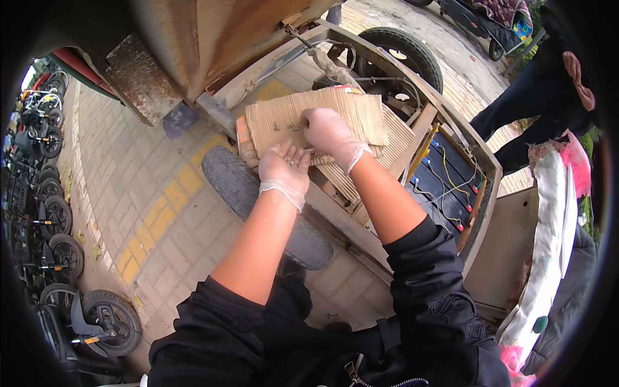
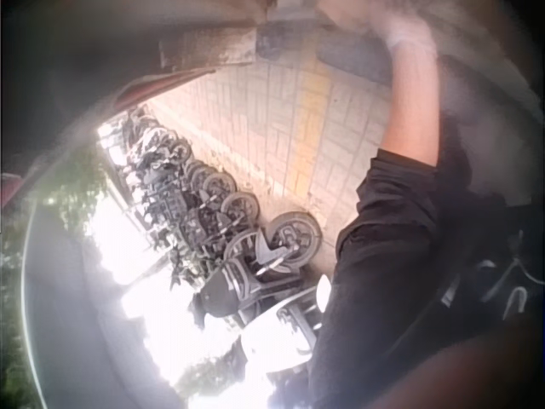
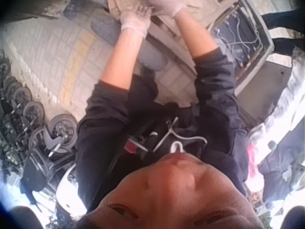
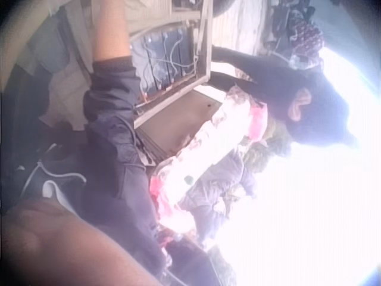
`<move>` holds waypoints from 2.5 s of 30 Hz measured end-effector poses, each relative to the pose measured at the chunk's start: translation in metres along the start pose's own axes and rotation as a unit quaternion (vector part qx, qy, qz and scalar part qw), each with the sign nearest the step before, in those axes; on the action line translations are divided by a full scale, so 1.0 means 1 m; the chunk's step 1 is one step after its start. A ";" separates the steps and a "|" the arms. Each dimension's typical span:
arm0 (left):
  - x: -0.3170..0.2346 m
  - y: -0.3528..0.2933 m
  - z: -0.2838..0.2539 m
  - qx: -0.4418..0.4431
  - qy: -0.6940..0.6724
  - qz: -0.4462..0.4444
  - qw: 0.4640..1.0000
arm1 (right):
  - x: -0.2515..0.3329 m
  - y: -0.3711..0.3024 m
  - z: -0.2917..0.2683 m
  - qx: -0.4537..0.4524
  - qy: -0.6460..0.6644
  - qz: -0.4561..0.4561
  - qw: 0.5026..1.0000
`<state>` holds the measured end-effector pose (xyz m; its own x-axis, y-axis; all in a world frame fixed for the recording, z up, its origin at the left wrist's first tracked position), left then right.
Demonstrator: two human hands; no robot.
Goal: The person uses a green-handled screwdriver to tighten connections on a vehicle battery pack, then places a corrugated cardboard sheet over the batteries and secures it with a bolt. Finally, the person closes the compartment lid.
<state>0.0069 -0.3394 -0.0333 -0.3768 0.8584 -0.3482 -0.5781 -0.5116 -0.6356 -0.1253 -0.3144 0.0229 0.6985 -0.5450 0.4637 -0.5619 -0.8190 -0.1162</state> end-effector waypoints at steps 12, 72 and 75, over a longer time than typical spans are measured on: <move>-0.010 0.006 -0.001 0.009 -0.059 -0.004 0.998 | 0.022 0.026 0.022 0.025 -0.055 -0.120 0.991; -0.050 -0.007 0.036 0.083 0.016 0.084 0.993 | 0.009 -0.074 0.116 -0.128 0.892 0.299 0.313; -0.056 -0.010 0.037 0.086 0.006 0.092 0.992 | 0.002 -0.072 0.122 -0.146 0.836 0.339 0.406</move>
<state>0.0070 -0.3834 0.0179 -0.4784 0.7504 -0.4562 -0.6157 -0.6570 -0.4350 -0.0293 -0.2780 -0.0752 -0.8008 0.4563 0.3879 -0.5727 -0.3939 -0.7190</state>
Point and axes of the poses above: each hand's wrist, its own y-axis towards the middle knuckle, its own z-axis out of the palm, x = y × z, the point moved 7 cm from there along y, towards the middle knuckle, and after that the axes turned 8 degrees about x, right-handed, at the moved point
